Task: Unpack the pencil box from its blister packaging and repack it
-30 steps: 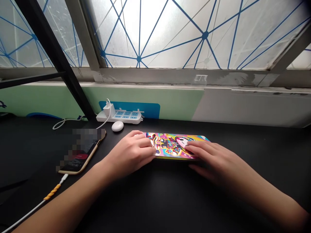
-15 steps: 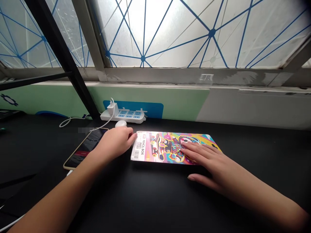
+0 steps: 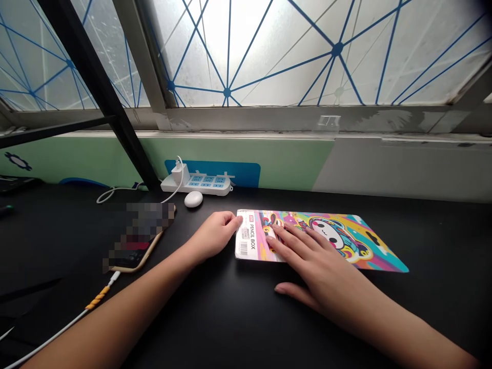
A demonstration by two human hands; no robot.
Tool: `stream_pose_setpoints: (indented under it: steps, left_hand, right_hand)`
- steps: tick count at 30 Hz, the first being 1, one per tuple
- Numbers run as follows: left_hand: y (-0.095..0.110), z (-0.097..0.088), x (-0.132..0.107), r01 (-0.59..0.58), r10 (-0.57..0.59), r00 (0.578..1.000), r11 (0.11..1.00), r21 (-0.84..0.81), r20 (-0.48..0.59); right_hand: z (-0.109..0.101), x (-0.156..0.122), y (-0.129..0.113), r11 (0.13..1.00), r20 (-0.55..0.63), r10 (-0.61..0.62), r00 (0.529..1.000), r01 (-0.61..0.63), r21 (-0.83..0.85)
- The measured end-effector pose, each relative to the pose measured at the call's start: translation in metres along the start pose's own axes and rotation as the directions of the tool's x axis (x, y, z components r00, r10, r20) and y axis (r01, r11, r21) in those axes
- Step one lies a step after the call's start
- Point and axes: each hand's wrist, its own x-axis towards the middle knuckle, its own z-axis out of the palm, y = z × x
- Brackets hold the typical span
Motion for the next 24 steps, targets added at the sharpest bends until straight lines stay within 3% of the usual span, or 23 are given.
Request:
stream_pose_setpoints:
  steps: [9, 18, 24]
  left_hand:
    - [-0.001, 0.002, -0.001, 0.042, -0.035, 0.998, 0.99, -0.132, 0.055]
    - [-0.005, 0.0, 0.004, 0.078, -0.074, 0.997, 0.99, -0.117, 0.037]
    - [-0.003, -0.002, 0.003, 0.095, -0.092, 0.995, 0.99, -0.101, 0.033]
  right_hand:
    - [0.017, 0.047, -0.032, 0.997, 0.001, -0.024, 1.0, 0.024, -0.08]
    - [0.026, 0.058, -0.045, 0.993, -0.022, 0.033, 0.999, -0.036, -0.11]
    - [0.026, 0.058, -0.039, 0.997, -0.016, 0.026, 1.0, -0.027, -0.072]
